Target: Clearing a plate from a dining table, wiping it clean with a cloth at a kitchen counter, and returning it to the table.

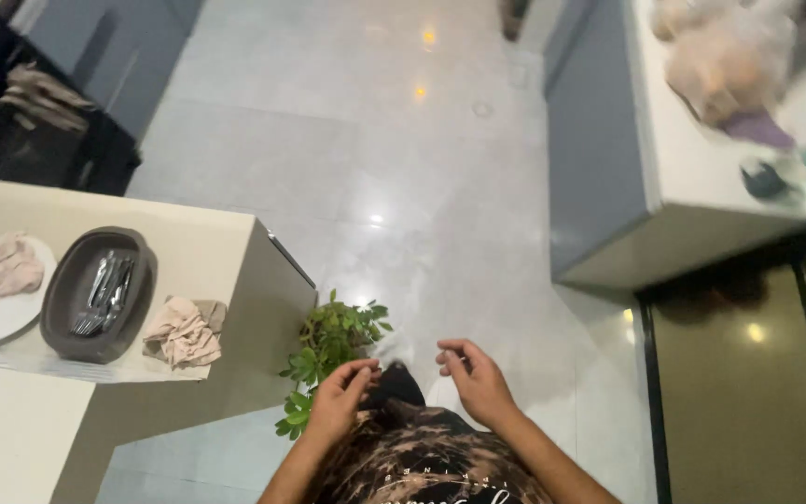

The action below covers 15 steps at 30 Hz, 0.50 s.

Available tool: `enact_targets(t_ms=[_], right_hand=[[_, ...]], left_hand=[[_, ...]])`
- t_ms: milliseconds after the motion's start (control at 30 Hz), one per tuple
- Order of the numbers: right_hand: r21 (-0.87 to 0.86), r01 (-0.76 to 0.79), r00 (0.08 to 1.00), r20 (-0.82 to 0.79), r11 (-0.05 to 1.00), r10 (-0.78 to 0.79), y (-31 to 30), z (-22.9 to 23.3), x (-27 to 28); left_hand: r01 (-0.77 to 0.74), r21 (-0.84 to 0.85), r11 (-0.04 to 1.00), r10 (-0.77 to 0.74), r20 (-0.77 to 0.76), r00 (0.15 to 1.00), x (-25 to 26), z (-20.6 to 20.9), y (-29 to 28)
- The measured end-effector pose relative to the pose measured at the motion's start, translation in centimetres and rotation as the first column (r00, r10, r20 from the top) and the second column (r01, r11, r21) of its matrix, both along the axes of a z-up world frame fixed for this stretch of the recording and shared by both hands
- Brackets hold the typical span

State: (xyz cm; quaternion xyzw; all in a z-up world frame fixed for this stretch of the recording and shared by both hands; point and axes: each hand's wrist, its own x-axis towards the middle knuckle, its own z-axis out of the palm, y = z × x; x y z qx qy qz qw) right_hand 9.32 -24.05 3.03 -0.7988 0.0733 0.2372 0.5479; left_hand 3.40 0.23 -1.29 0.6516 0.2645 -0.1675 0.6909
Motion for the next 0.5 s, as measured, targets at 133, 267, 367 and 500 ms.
enact_targets(t_ms=[133,267,367,500], right_hand=[[-0.092,-0.177,0.982,-0.084,0.980,0.169,1.8,0.6,7.3],[-0.098,-0.243,0.968,-0.081,0.965,0.236,3.6,1.0,15.7],[0.015,-0.198,0.978,-0.063,0.980,0.198,5.8,0.9,23.1],[0.158,-0.148,0.987,-0.046,0.976,0.157,10.8,0.1,31.5]], left_hand=[[-0.113,0.005,0.994,0.112,0.086,0.990,5.0,-1.9,-0.3],[-0.136,0.013,0.991,0.136,-0.004,0.991,11.7,-1.2,1.6],[-0.134,0.098,0.986,0.137,-0.029,0.990,17.7,3.0,4.4],[-0.093,0.263,0.960,0.095,0.003,0.995,24.1,7.3,7.8]])
